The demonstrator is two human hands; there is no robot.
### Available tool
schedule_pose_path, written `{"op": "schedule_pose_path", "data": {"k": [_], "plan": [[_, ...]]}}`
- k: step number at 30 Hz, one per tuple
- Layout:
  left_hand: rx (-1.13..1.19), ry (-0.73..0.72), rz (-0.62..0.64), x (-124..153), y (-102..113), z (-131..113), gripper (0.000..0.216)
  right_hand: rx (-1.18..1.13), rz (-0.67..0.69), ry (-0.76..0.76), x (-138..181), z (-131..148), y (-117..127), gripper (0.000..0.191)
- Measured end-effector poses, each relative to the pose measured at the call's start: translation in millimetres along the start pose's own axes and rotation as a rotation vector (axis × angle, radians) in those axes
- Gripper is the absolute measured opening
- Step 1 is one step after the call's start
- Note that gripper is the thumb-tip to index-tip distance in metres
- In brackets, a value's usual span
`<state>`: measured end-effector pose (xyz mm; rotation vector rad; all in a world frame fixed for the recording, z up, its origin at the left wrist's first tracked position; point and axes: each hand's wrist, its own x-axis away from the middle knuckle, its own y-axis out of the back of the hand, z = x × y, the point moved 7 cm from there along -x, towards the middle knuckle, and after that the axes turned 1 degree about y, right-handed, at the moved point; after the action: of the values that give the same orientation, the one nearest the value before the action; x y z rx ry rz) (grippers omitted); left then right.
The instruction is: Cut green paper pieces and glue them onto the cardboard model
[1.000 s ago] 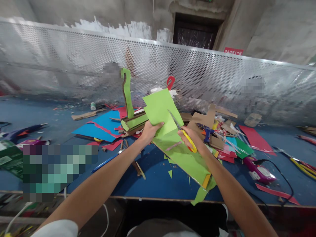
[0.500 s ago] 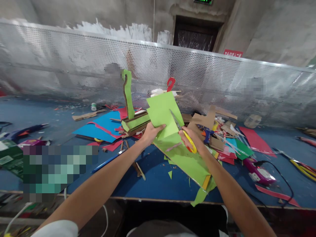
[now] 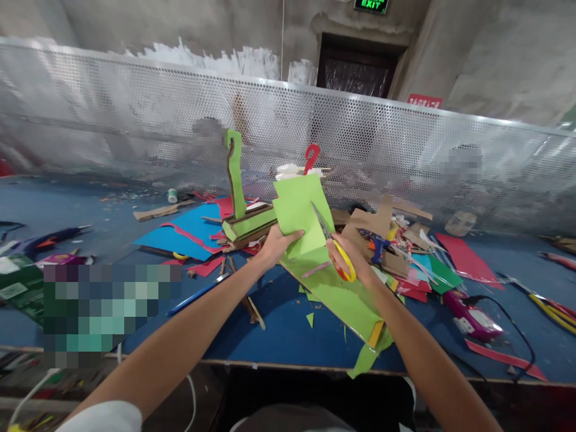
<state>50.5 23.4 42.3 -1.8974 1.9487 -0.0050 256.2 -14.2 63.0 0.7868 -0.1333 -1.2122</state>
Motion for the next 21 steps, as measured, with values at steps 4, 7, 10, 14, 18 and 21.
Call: {"op": "schedule_pose_path", "data": {"k": [4, 7, 10, 14, 18, 21], "plan": [[-0.005, 0.006, 0.019, 0.2, -2.0, 3.0, 0.074, -0.027, -0.02, 0.012, -0.3, 1.4, -0.5, 0.046], [-0.005, 0.0, 0.023, -0.4, -1.4, 4.9, 0.074, -0.015, -0.041, 0.03, -2.0, 2.4, -0.2, 0.048], [0.003, -0.009, 0.021, -0.7, -0.6, 5.4, 0.071, -0.007, -0.054, 0.047, -4.3, 1.6, -0.8, 0.049], [0.005, 0.004, 0.016, 0.0, -0.5, 4.6, 0.072, -0.043, -0.065, 0.052, -5.3, -0.6, -2.3, 0.049], [-0.019, 0.011, 0.026, 1.1, -2.1, 3.4, 0.074, -0.137, -0.062, 0.061, -4.5, 1.0, -2.5, 0.049], [-0.016, 0.01, 0.04, 1.7, -3.9, 3.3, 0.074, -0.176, -0.071, 0.065, -3.8, 2.1, -1.8, 0.048]]}}
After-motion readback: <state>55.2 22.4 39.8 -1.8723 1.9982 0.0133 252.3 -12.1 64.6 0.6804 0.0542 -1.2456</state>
